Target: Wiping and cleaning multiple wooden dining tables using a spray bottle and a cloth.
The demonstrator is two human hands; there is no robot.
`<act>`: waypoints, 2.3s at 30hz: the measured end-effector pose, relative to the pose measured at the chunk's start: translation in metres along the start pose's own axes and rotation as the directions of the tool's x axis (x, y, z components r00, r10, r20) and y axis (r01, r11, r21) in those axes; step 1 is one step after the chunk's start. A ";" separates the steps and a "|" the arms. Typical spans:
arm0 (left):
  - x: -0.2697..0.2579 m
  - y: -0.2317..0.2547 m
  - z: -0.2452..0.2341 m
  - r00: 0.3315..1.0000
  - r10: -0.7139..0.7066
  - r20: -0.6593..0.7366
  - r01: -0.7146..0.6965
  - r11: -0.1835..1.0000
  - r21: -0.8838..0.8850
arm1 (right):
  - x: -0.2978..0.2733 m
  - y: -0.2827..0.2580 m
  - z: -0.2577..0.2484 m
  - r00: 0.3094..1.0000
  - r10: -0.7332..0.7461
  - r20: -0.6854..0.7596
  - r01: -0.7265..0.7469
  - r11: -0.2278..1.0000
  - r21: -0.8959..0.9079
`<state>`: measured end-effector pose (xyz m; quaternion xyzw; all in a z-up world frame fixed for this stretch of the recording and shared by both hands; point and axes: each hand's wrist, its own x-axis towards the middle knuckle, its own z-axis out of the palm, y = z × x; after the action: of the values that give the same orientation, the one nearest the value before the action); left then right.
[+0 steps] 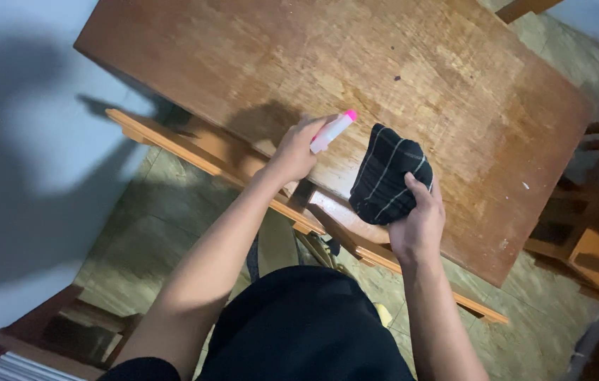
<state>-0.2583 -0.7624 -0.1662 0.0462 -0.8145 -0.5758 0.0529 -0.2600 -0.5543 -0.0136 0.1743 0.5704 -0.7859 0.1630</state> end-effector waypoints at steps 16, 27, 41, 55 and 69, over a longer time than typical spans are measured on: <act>0.006 -0.024 0.005 0.999 -0.021 -0.031 0.020 0.999 -0.045 | 0.011 0.012 0.004 1.000 -0.007 0.000 0.007 0.999 -0.042; 0.003 -0.019 0.002 0.998 -0.042 -0.054 0.040 0.999 -0.035 | 0.009 0.014 -0.003 1.000 -0.013 -0.020 0.013 0.999 -0.045; -0.069 0.060 0.001 0.896 0.171 -0.409 -0.063 0.963 0.263 | 0.007 0.018 -0.050 0.996 0.025 -0.083 -0.032 0.996 -0.084; -0.043 0.107 0.108 0.986 0.138 0.098 -0.157 0.960 0.233 | 0.099 0.026 -0.224 0.966 -0.257 -0.008 0.049 0.215 -0.975; -0.025 0.010 0.207 0.828 -0.446 0.339 0.183 0.787 0.589 | 0.193 0.050 -0.314 0.873 0.191 0.449 0.483 -0.469 -0.739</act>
<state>-0.2624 -0.5626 -0.2261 0.0604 -0.9096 -0.3210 -0.2568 -0.3804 -0.2810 -0.2342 -0.2997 0.9277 0.0478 0.2176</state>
